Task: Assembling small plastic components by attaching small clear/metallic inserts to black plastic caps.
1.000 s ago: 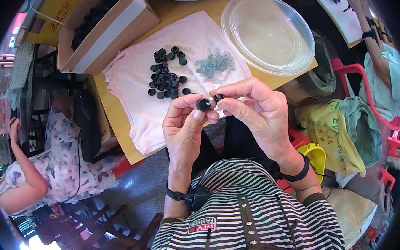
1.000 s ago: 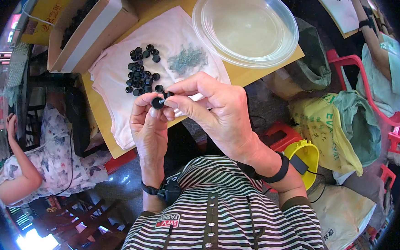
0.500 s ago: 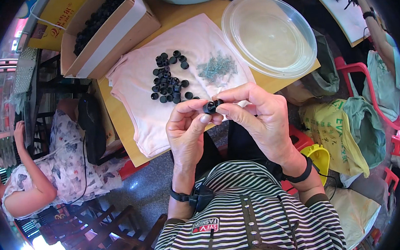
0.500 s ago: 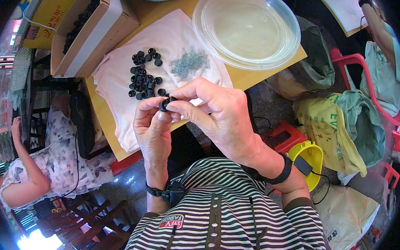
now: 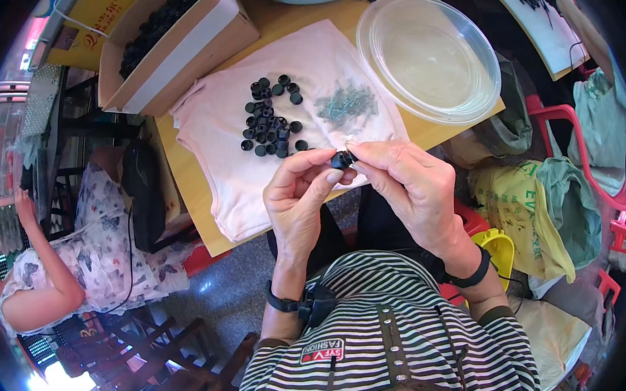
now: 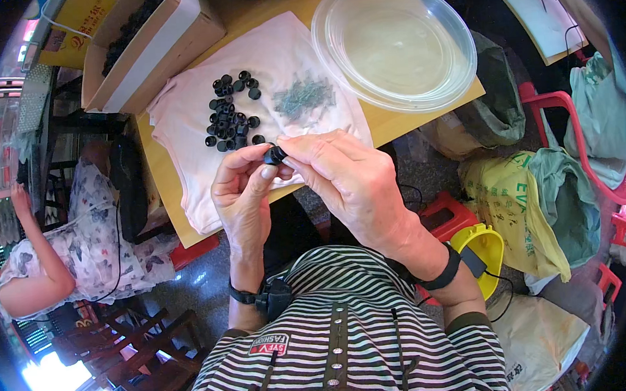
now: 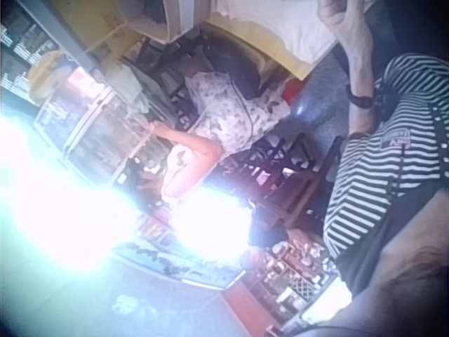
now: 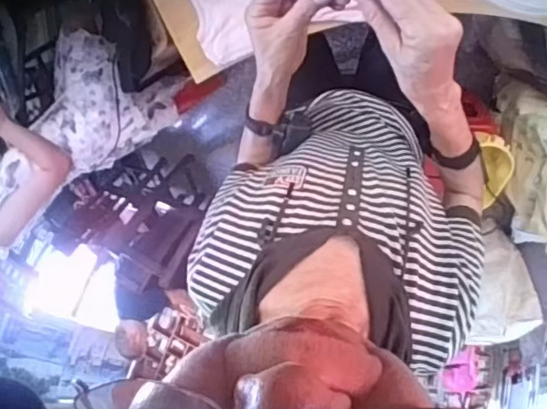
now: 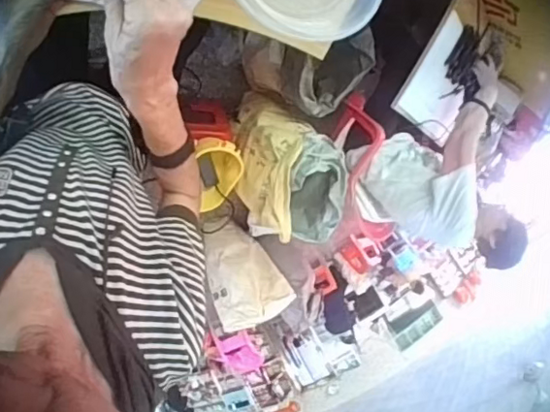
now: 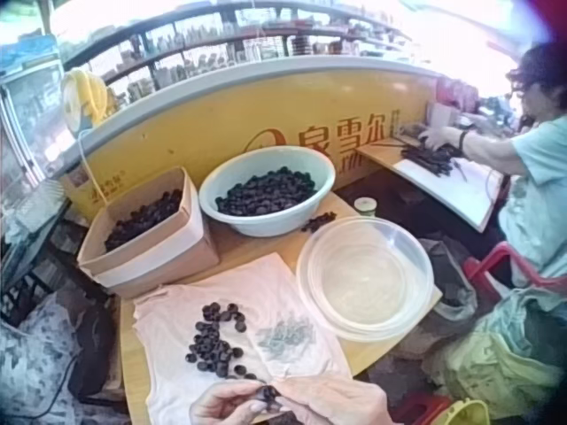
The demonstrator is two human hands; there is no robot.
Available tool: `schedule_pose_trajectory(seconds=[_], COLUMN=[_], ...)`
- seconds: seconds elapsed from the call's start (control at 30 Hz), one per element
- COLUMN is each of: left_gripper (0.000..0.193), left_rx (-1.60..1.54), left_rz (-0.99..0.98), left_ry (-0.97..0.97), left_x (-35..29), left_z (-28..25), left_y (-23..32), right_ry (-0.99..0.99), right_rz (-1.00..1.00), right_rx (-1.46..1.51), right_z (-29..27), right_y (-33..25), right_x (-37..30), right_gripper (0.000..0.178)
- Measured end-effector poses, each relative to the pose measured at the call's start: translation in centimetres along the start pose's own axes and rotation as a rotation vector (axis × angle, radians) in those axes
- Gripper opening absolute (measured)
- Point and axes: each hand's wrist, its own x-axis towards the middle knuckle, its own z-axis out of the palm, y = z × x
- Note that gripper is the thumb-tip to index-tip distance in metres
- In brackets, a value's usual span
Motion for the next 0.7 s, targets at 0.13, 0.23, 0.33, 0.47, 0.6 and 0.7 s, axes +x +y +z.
schedule_pose_trajectory(seconds=[0.13, 0.23, 0.33, 0.47, 0.6, 0.7], left_gripper=[0.025, 0.024, 0.025, 0.025, 0.025, 0.025], left_rx=[0.001, 0.005, 0.011, -0.049, -0.077, -0.056], left_rz=[0.001, 0.052, 0.042, 0.014, 0.004, 0.005], left_ry=[-0.002, 0.013, 0.01, 0.017, 0.027, 0.019], left_x=[-0.05, 0.06, 0.04, 0.12, 0.2, 0.28], left_z=[-0.09, 0.06, -0.26, -0.55, -0.69, -0.9], left_y=[-0.11, -0.11, -0.28, -0.54, -0.63, -0.72], right_ry=[-0.016, -0.025, -0.031, -0.032, -0.049, -0.072], right_rz=[-0.009, -0.037, -0.047, -0.057, -0.061, -0.046], right_rx=[-0.077, -0.09, -0.1, -0.096, -0.097, -0.102], right_z=[-0.06, -0.04, 0.04, 0.17, 0.27, 0.24], right_y=[-0.41, -0.35, -0.21, -0.2, 0.05, 0.13], right_x=[0.13, 0.21, 0.16, 0.33, 0.32, 0.34], right_gripper=[0.023, 0.023, 0.023, 0.024, 0.026, 0.027])
